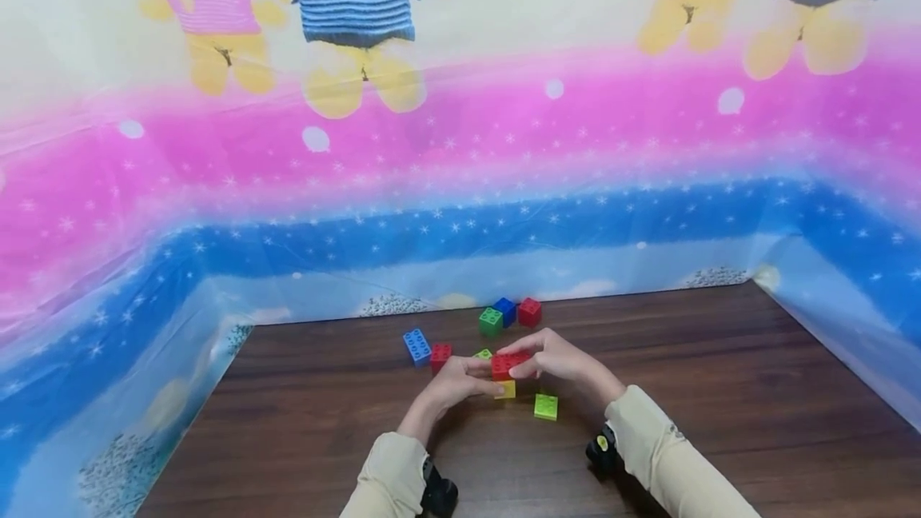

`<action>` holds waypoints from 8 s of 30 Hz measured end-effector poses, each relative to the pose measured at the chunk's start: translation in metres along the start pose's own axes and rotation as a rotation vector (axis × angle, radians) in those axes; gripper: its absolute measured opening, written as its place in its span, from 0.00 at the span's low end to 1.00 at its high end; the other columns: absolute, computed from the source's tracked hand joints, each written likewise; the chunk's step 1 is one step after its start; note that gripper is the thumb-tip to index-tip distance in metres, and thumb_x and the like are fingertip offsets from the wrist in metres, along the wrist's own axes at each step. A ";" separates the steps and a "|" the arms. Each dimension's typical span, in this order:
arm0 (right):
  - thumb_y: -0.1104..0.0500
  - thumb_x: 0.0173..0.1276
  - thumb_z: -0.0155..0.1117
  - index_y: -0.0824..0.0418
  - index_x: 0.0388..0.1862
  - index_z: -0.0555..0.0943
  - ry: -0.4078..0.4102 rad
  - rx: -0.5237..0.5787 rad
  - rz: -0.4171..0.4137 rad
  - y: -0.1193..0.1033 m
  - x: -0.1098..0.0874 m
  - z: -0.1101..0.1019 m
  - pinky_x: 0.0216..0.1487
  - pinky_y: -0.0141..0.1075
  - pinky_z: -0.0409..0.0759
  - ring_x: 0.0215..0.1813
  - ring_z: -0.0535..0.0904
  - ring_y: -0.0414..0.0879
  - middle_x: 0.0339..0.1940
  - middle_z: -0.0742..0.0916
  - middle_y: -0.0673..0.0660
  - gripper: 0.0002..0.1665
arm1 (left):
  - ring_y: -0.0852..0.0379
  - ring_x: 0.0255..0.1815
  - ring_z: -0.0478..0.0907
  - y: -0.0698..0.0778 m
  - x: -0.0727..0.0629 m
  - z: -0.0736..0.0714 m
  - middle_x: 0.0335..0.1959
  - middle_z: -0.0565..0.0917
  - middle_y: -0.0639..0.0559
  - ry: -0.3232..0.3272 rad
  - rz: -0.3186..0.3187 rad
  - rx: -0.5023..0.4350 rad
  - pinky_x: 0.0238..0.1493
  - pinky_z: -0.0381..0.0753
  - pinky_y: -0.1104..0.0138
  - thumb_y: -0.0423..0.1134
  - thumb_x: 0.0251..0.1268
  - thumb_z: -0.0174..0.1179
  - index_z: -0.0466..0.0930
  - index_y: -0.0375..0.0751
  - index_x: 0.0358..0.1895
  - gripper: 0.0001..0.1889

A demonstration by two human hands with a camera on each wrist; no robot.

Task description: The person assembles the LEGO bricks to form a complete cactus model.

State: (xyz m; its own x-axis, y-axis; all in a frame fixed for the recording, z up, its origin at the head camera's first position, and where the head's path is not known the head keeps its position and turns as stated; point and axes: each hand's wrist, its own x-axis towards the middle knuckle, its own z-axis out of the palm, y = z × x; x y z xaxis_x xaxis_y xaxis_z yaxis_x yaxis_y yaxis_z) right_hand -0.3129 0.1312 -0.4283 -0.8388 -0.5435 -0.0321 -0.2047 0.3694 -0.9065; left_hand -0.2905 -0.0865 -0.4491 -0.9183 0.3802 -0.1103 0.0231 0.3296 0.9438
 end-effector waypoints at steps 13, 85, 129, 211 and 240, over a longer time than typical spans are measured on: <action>0.56 0.60 0.68 0.62 0.58 0.81 0.006 0.040 0.018 0.003 -0.004 0.001 0.47 0.39 0.83 0.44 0.81 0.45 0.54 0.86 0.62 0.26 | 0.43 0.61 0.79 0.000 0.000 0.006 0.56 0.83 0.39 0.030 0.000 -0.014 0.65 0.76 0.52 0.30 0.54 0.69 0.80 0.35 0.57 0.23; 0.53 0.67 0.65 0.61 0.65 0.73 -0.092 0.299 0.055 0.034 0.001 0.008 0.55 0.38 0.83 0.51 0.80 0.44 0.59 0.78 0.63 0.30 | 0.35 0.68 0.69 0.004 0.009 0.001 0.65 0.76 0.36 0.291 -0.045 -0.027 0.66 0.71 0.44 0.26 0.54 0.65 0.75 0.35 0.62 0.28; 0.53 0.64 0.68 0.65 0.64 0.75 0.003 0.312 0.035 0.036 0.001 0.008 0.52 0.38 0.85 0.48 0.83 0.44 0.54 0.85 0.58 0.32 | 0.38 0.65 0.72 0.020 0.011 0.004 0.61 0.78 0.35 0.285 0.061 0.194 0.66 0.72 0.44 0.34 0.66 0.60 0.76 0.34 0.59 0.19; 0.50 0.65 0.67 0.67 0.62 0.72 0.011 0.266 0.066 0.032 -0.002 0.007 0.58 0.41 0.82 0.49 0.83 0.45 0.53 0.83 0.61 0.33 | 0.43 0.64 0.74 0.042 -0.013 0.001 0.61 0.79 0.42 0.098 0.237 0.358 0.64 0.76 0.48 0.36 0.69 0.59 0.75 0.40 0.62 0.19; 0.49 0.66 0.67 0.67 0.65 0.70 -0.043 0.268 0.054 0.038 0.000 0.004 0.59 0.41 0.82 0.50 0.82 0.44 0.53 0.83 0.58 0.35 | 0.43 0.63 0.76 0.046 -0.017 0.005 0.61 0.80 0.41 0.112 0.225 0.361 0.60 0.80 0.52 0.33 0.66 0.61 0.77 0.38 0.60 0.19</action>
State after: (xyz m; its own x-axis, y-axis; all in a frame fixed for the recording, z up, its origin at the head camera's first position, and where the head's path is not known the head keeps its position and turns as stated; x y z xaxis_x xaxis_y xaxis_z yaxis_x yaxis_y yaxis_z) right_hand -0.3189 0.1418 -0.4650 -0.8213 -0.5623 -0.0963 -0.0142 0.1890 -0.9819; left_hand -0.2719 -0.0735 -0.4056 -0.9115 0.3873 0.1384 0.3454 0.5381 0.7689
